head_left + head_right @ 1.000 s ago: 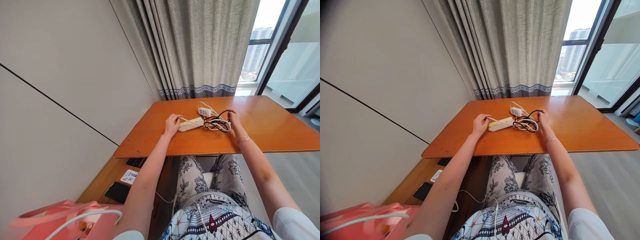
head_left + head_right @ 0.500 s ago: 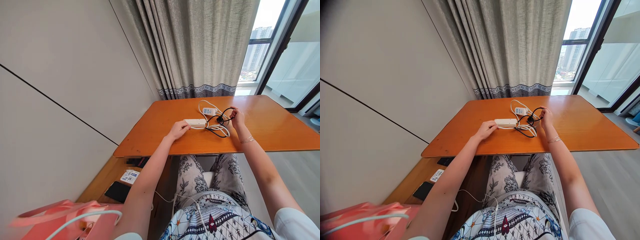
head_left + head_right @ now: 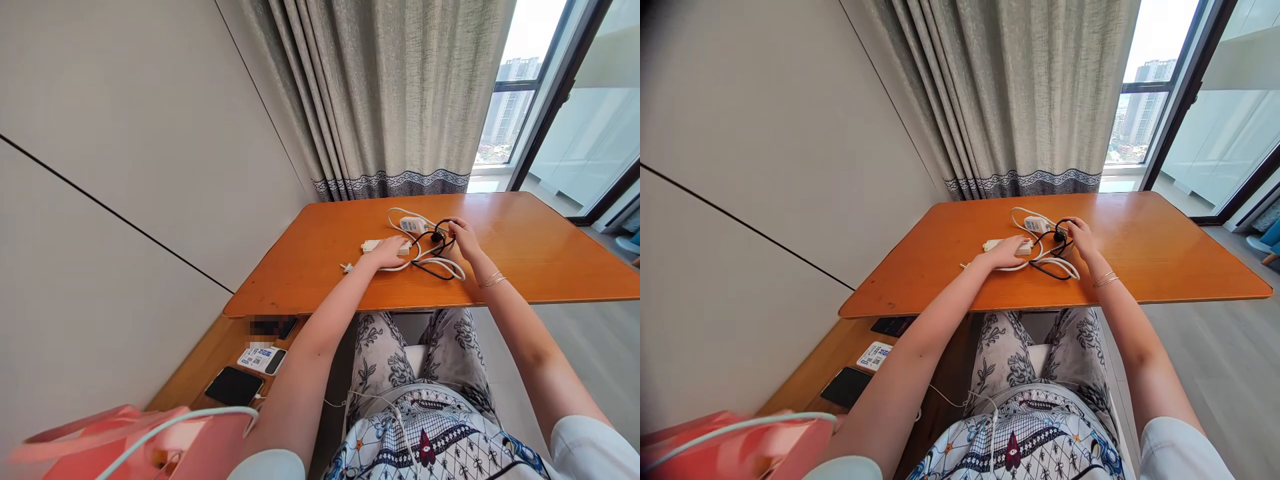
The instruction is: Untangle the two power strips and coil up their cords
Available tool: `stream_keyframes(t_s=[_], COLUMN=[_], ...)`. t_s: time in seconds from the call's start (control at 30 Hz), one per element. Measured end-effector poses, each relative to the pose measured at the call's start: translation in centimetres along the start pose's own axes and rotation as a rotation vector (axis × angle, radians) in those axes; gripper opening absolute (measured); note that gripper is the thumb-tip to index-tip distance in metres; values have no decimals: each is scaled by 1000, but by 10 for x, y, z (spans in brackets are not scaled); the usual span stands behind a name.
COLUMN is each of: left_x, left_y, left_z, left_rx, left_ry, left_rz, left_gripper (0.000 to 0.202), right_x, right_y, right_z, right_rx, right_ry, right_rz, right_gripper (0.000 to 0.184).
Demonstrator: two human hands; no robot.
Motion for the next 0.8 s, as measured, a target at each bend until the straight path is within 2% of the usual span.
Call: stream_keyframes(t_s=[0.13, 0.23, 0.33, 0.4, 0.47, 0.57, 0.7, 0.8], left_x=[12, 17, 15, 7, -10, -48, -110, -143], left_y=[-28, -44, -50, -48, -42, -25, 9, 33], left_z=[-14, -16, -14, -12, -8, 5, 35, 55], left_rx=[-4, -33, -56, -54, -55, -72, -96, -66], left_ry=[10, 55, 68, 59, 62, 128, 255, 406], left_rz=[-82, -129, -144, -165, -241, -439, -813, -1043], left_gripper=[57, 53, 37, 30, 30, 28, 34, 48], right_x=[17, 24, 21, 16, 11, 3, -4, -3], right_y=[4, 5, 3, 0, -2, -3, -3, -3], right_z=[-10, -16, -20, -24, -27, -30, -30, -32], right_rx=[21, 41, 62, 84, 105, 119, 123, 169], right_ry=[-15, -31, -77, -129, -191, -295, -398, -455], right_rz=[75, 106, 98, 81, 66, 56, 46, 72], right_gripper=[31, 31, 32, 34, 35, 33, 28, 24])
Point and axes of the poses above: each hand's wrist, its own y-axis away from the middle knuckle, its own x-axis out of the palm, z = x × y, the point moved 9 cm from there along -y, towards the middle knuckle, and after that the axes turned 13 degrees about x, right-handed, at the moved point
